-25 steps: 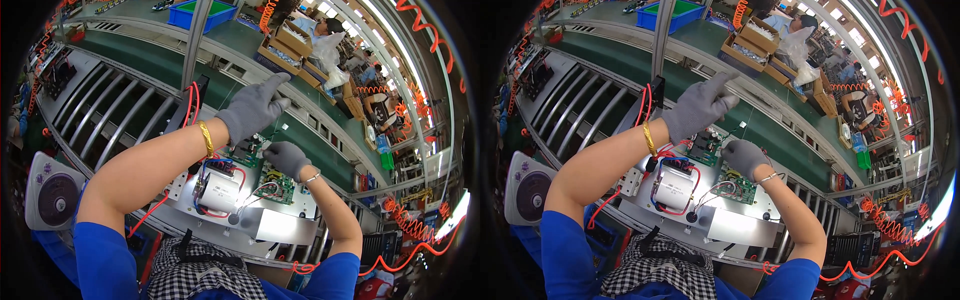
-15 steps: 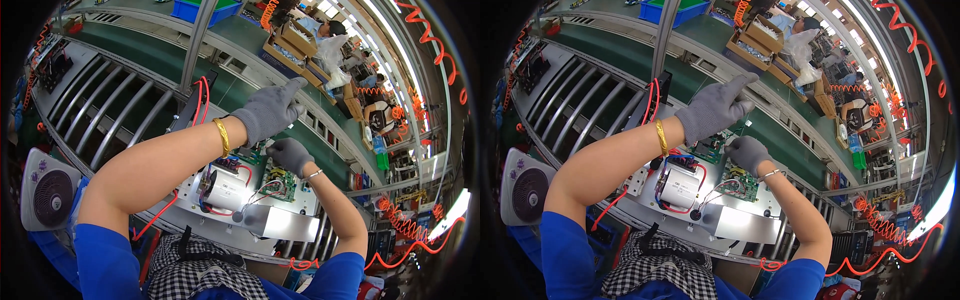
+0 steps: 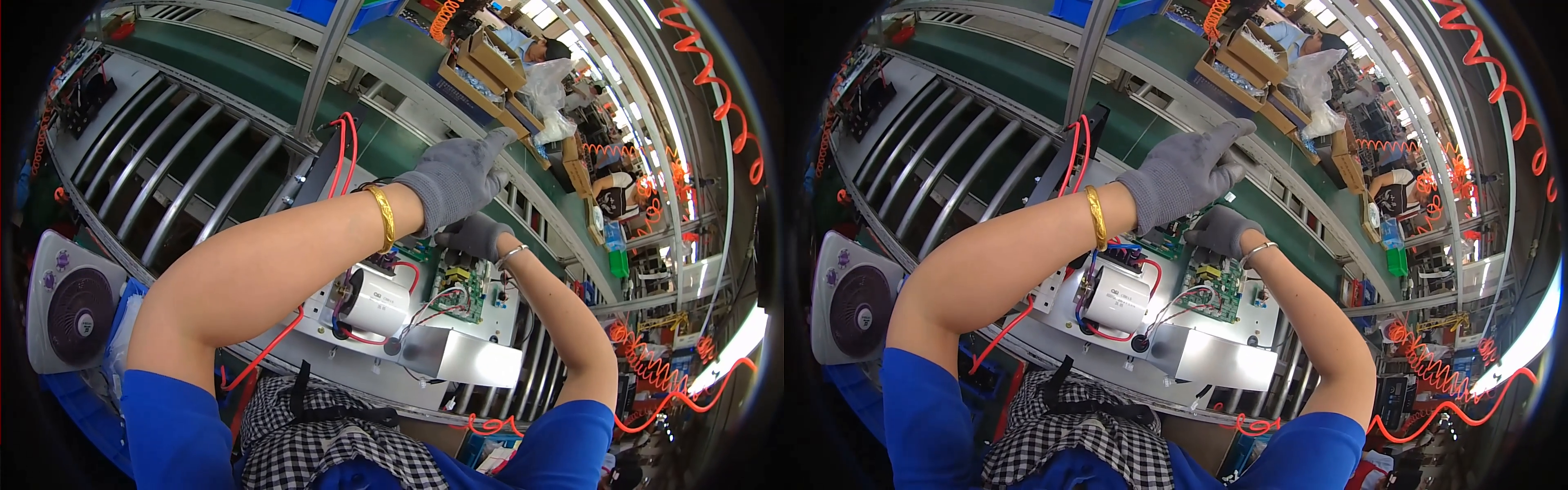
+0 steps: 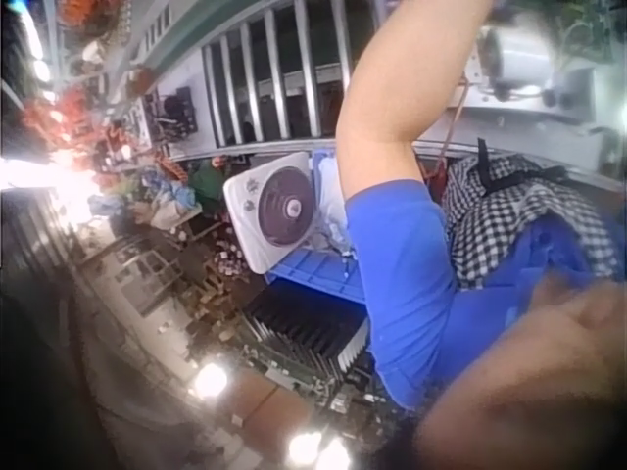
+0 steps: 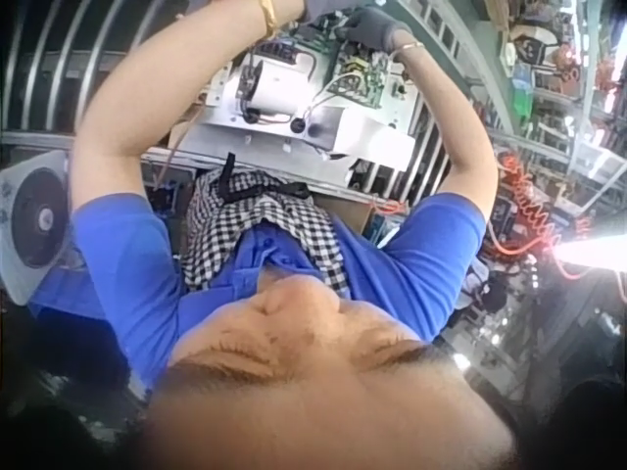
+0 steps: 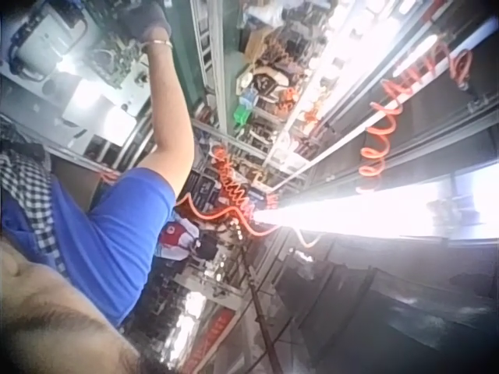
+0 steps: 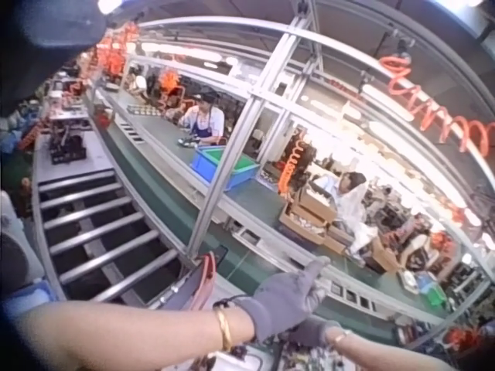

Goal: The person assembles and connects wiring for electronic components on a circuit board by hand, integrating a power supply unit and connecting wires into a plastic chassis.

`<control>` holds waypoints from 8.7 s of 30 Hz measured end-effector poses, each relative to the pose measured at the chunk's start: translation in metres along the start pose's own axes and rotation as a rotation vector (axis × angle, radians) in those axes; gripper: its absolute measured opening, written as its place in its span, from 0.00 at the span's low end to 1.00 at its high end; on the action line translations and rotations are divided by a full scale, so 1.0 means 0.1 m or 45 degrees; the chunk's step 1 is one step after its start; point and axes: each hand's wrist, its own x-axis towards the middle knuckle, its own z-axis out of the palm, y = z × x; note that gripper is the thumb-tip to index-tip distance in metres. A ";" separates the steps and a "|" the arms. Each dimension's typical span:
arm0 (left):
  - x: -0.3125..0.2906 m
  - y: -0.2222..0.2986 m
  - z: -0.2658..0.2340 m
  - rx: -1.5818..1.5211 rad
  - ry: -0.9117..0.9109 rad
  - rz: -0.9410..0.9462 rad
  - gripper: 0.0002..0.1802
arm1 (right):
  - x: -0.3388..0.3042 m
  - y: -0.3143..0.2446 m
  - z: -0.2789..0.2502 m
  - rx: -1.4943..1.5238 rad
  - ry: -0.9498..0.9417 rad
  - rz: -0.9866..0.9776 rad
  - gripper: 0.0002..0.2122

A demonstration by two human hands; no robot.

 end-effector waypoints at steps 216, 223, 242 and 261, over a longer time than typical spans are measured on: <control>-1.04 0.27 -1.07 0.962 -0.378 -0.172 0.34 | -1.52 0.71 1.04 0.129 0.706 -0.697 0.14; -1.08 0.26 -1.13 0.828 -0.379 -0.313 0.36 | -1.46 0.58 0.93 -0.286 1.122 -0.775 0.15; -1.14 -0.09 -1.10 0.517 -0.089 -0.225 0.28 | -0.11 -1.10 0.82 -1.011 0.639 -1.269 0.09; -3.60 -0.12 -1.89 0.127 0.688 -0.567 0.20 | 0.25 -0.70 0.84 -0.654 0.640 -1.252 0.16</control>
